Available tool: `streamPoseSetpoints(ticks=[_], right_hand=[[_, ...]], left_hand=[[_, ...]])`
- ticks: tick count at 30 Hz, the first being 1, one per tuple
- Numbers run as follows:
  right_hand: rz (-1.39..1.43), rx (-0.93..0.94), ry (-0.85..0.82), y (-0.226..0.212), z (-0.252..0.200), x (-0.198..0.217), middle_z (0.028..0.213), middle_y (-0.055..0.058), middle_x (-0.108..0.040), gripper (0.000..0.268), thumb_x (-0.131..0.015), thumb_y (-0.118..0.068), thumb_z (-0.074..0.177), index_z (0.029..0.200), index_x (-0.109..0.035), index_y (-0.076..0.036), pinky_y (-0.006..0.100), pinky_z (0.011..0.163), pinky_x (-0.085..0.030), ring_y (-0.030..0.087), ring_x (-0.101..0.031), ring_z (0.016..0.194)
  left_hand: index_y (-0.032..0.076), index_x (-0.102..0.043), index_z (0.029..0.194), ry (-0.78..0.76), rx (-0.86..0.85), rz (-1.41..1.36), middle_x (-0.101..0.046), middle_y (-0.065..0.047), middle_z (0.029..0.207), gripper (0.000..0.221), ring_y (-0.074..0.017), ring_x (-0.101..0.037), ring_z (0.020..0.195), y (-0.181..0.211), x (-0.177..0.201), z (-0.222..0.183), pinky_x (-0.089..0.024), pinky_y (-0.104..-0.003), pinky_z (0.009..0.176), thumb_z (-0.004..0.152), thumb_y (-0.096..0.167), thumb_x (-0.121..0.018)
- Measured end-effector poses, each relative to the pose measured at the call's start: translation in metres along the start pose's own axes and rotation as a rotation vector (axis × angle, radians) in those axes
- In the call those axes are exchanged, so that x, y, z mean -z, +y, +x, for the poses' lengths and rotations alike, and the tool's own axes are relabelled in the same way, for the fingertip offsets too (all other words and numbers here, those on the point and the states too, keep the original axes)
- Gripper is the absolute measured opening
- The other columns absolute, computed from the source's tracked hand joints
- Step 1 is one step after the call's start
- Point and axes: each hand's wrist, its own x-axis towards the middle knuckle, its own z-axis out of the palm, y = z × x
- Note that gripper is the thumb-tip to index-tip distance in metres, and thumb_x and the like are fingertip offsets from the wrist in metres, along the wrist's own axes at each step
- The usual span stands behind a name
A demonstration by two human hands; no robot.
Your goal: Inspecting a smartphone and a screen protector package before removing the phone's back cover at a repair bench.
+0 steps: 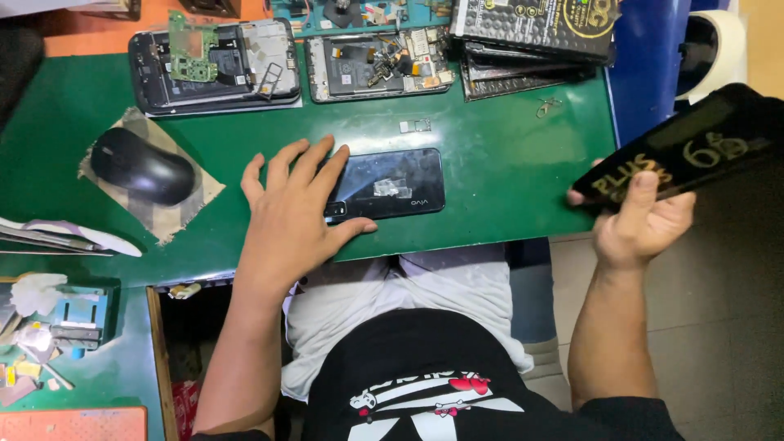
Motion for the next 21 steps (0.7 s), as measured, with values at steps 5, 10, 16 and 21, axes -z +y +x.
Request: streamPoseSetpoints(ticks=[5, 10, 16, 21], right_hand=[[0.193, -0.296, -0.002, -0.029, -0.021, -0.034, 0.083, 0.013, -0.046, 0.017, -0.046, -0.014, 0.093, 0.096, -0.032, -0.006, 0.032, 0.038, -0.050, 0.028, -0.054, 0.048], [0.149, -0.395, -0.179, -0.044, -0.028, -0.053, 0.072, 0.019, -0.056, 0.020, -0.066, 0.008, 0.069, 0.076, -0.048, 0.005, 0.033, 0.057, -0.059, 0.026, -0.059, 0.058], [0.228, -0.526, -0.161, -0.047, -0.016, -0.093, 0.068, 0.014, -0.057, 0.014, -0.064, 0.001, 0.075, 0.077, -0.050, 0.002, 0.028, 0.055, -0.057, 0.021, -0.060, 0.054], [0.068, -0.444, -0.205, -0.047, -0.018, -0.101, 0.080, 0.009, -0.058, 0.021, -0.065, -0.003, 0.076, 0.088, -0.048, -0.002, 0.027, 0.066, -0.053, 0.017, -0.059, 0.069]], left_hand=[[0.010, -0.049, 0.118, -0.056, 0.010, -0.005, -0.050, -0.002, 0.119, 0.069, -0.0295, -0.038, 0.113, 0.006, 0.001, 0.007, -0.021, -0.053, 0.091, 0.063, 0.050, -0.065], [0.020, -0.049, 0.115, -0.176, 0.043, 0.012, -0.046, -0.006, 0.099, 0.079, -0.0305, -0.044, 0.091, 0.010, 0.004, 0.022, -0.024, -0.050, 0.088, 0.047, 0.046, -0.079], [0.016, -0.043, 0.123, -0.319, 0.044, -0.223, -0.037, -0.010, 0.099, 0.077, -0.0285, -0.041, 0.094, 0.009, 0.006, 0.029, -0.035, -0.044, 0.073, 0.057, 0.031, -0.079], [0.015, -0.043, 0.122, -0.273, 0.028, -0.281, -0.042, -0.009, 0.101, 0.073, -0.0286, -0.041, 0.088, 0.010, 0.005, 0.024, -0.036, -0.041, 0.073, 0.059, 0.027, -0.079]])
